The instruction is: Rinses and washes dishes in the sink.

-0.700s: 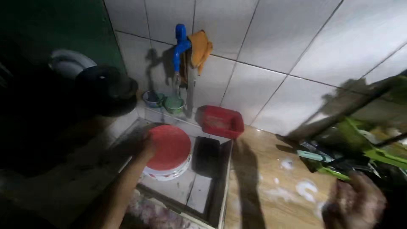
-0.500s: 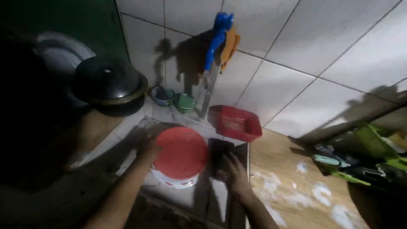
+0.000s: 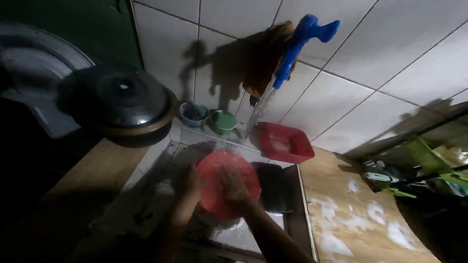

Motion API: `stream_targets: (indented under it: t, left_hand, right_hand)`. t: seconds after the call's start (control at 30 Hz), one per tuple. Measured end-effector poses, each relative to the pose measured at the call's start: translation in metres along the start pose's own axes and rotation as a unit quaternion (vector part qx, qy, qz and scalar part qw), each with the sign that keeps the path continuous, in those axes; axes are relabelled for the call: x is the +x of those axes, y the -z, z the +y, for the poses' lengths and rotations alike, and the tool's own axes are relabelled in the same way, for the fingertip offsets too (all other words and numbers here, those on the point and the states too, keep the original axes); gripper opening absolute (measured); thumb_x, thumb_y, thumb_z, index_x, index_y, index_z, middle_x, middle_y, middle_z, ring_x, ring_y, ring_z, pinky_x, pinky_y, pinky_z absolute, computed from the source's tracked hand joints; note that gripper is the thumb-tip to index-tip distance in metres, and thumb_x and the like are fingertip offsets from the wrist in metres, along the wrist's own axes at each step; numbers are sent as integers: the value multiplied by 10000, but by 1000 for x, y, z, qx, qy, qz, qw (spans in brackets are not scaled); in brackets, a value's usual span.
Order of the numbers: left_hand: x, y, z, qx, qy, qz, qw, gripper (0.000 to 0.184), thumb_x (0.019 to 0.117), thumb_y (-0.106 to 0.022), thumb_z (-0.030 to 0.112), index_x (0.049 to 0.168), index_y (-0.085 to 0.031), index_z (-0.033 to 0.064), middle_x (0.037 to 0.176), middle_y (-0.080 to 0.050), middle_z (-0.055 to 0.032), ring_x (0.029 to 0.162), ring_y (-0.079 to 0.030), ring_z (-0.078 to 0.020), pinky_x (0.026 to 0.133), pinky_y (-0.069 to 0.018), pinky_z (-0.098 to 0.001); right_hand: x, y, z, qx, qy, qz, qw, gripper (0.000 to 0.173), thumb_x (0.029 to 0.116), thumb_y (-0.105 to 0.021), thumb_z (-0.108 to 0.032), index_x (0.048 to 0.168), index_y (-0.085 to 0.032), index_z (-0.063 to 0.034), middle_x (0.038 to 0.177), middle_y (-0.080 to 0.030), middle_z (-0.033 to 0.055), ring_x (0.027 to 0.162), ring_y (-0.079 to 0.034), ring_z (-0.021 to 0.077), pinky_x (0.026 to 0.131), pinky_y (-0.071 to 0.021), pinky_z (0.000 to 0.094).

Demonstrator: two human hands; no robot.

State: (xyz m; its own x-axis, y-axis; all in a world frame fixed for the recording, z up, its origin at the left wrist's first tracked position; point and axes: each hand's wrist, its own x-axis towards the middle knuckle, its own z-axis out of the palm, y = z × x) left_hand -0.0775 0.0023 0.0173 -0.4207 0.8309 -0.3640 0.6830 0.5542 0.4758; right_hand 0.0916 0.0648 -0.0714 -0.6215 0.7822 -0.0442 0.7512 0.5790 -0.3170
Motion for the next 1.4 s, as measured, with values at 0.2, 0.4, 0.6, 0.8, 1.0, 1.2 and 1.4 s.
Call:
stream_targets:
  t: [0.2,0.4,0.6,0.8,1.0,1.2,1.4]
  left_hand:
    - [4,0,-9,-80,12,-35,996,602,977,-708,296,1412,-481,-52,1315,-602,-278,1223,-599,-419,1032,-466,-587]
    - [13,-3,-22,-185,14,-81,979,432,1035,-618,262,1303,-561,-72,1196,-633,-285,1047,-654,-394,932,-522,-549]
    - [17,-1,-25,-254,21,-78,964,370,1016,-646,184,1268,-578,-78,1180,-627,-284,998,-643,-367,907,-522,-521]
    - [11,15,-16,-218,-28,-39,975,293,1019,-617,133,1200,-593,-97,1135,-626,-289,1016,-637,-394,899,-520,-570]
    - [6,1,-17,-191,-20,-55,980,386,1057,-574,188,1377,-478,-6,1139,-621,-263,871,-672,-342,761,-575,-498]
    - [2,-22,-13,-282,-28,-47,958,415,1077,-515,163,1460,-424,34,1332,-564,-271,1150,-613,-381,925,-523,-562]
    - [-11,-27,26,-319,-46,-44,945,412,1069,-495,130,1457,-409,18,1352,-525,-276,1143,-599,-386,891,-533,-562]
  right_hand:
    - [22,-14,-6,-53,-141,159,976,629,1049,-496,-336,1585,-360,-36,1644,-262,294,1538,-178,503,1207,-113,719]
    - [9,2,-57,113,-16,13,993,584,1091,-445,-314,1616,-318,-94,1683,-261,172,1555,-252,356,1245,-202,611]
    - [-62,33,-59,98,-23,-122,987,566,1083,-368,-516,1573,-444,-243,1659,-364,27,1573,-224,252,1253,-37,629]
    - [-104,38,41,-16,-272,144,951,530,995,-630,-267,1476,-543,-63,1600,-377,263,1503,-305,474,1163,-240,715]
    - [-110,16,96,-4,-380,152,912,675,1046,-518,-454,1553,-412,-21,1612,-322,301,1478,-352,470,1186,-311,598]
    - [-111,8,68,22,-376,143,915,709,1034,-510,-496,1574,-393,-52,1633,-256,318,1506,-290,481,1214,-268,595]
    - [-111,20,73,79,-379,123,914,576,1009,-603,-262,1548,-460,-114,1625,-291,297,1480,-336,477,1184,-299,625]
